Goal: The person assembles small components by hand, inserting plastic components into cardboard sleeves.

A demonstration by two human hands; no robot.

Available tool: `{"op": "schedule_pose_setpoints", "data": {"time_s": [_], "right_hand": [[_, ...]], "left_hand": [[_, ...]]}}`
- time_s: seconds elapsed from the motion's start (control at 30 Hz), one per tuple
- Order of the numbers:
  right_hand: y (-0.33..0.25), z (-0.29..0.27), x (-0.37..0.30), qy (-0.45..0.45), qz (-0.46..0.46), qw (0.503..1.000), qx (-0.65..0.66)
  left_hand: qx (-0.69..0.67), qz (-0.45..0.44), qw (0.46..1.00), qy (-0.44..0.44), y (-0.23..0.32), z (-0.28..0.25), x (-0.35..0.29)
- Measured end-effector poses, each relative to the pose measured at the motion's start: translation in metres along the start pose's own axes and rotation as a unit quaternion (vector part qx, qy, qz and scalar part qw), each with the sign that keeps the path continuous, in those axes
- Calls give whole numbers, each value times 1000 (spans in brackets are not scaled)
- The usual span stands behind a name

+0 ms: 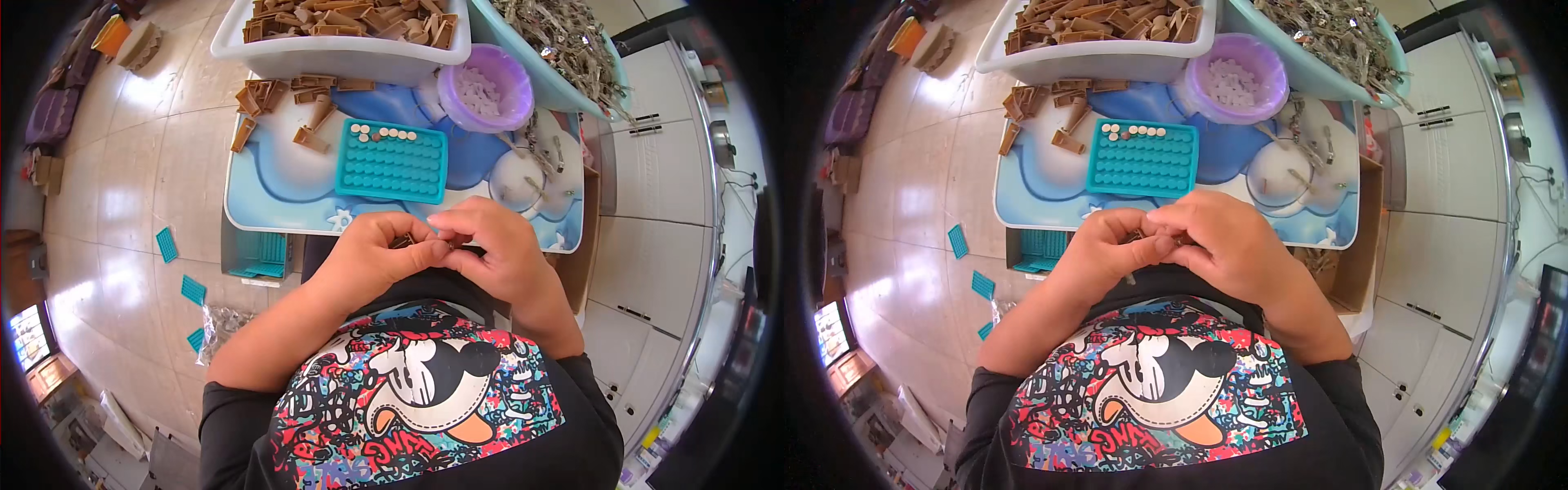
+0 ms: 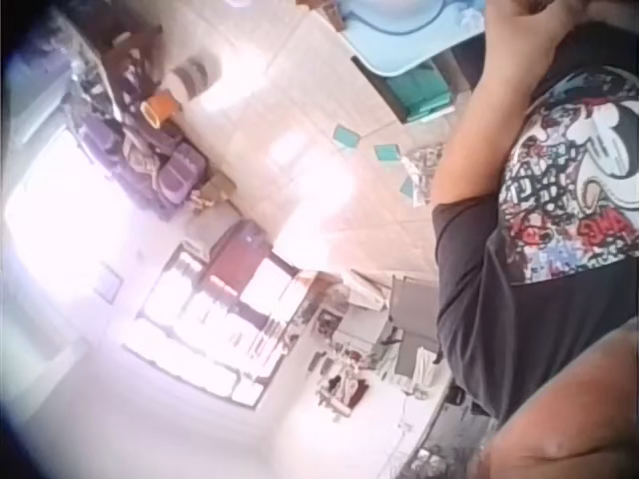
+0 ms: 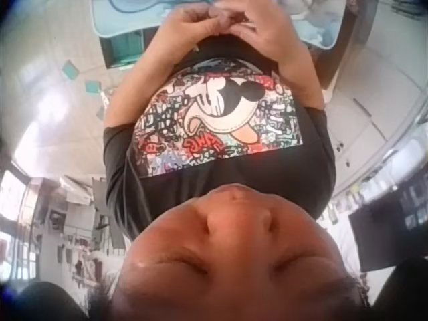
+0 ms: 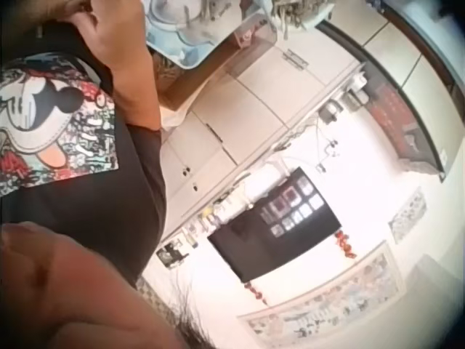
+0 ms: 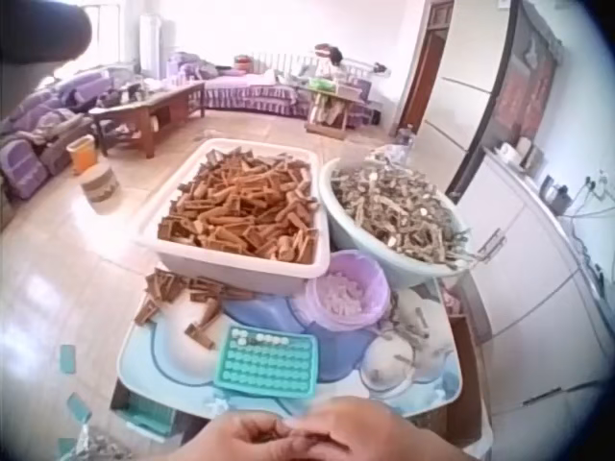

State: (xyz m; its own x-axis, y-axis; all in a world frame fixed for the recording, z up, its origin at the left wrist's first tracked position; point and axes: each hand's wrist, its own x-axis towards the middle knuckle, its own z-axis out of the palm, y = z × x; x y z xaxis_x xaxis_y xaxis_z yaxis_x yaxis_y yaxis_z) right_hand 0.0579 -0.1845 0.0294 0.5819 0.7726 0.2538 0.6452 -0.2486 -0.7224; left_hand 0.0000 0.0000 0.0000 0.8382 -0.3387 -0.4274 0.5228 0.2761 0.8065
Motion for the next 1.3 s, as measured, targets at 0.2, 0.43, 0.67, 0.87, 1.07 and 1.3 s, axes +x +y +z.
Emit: {"op": "schedule_pose_setpoints", "data": {"time_s": [0.2, 0.43, 0.67, 0.87, 1.07, 1.3], "right_hand": [[12, 6, -3, 57, 28, 993, 95], [-9, 23, 3, 165, 41, 980, -107], [-9, 21, 4, 106, 102, 979, -144], [-8, 22, 4, 135, 127, 981, -65], [3, 20, 5, 188, 55, 977, -87], [27, 43, 2, 169, 86, 952, 240]], "left_hand": [[3, 68, 997, 46, -5, 0, -3], [152, 207, 950, 179, -11, 9, -2], [331, 284, 872, 220, -11, 10, -1], [346, 286, 863, 229, -11, 9, -3], [-16, 125, 981, 145, 0, -11, -5], [-339, 66, 938, 32, -9, -8, 2]]}}
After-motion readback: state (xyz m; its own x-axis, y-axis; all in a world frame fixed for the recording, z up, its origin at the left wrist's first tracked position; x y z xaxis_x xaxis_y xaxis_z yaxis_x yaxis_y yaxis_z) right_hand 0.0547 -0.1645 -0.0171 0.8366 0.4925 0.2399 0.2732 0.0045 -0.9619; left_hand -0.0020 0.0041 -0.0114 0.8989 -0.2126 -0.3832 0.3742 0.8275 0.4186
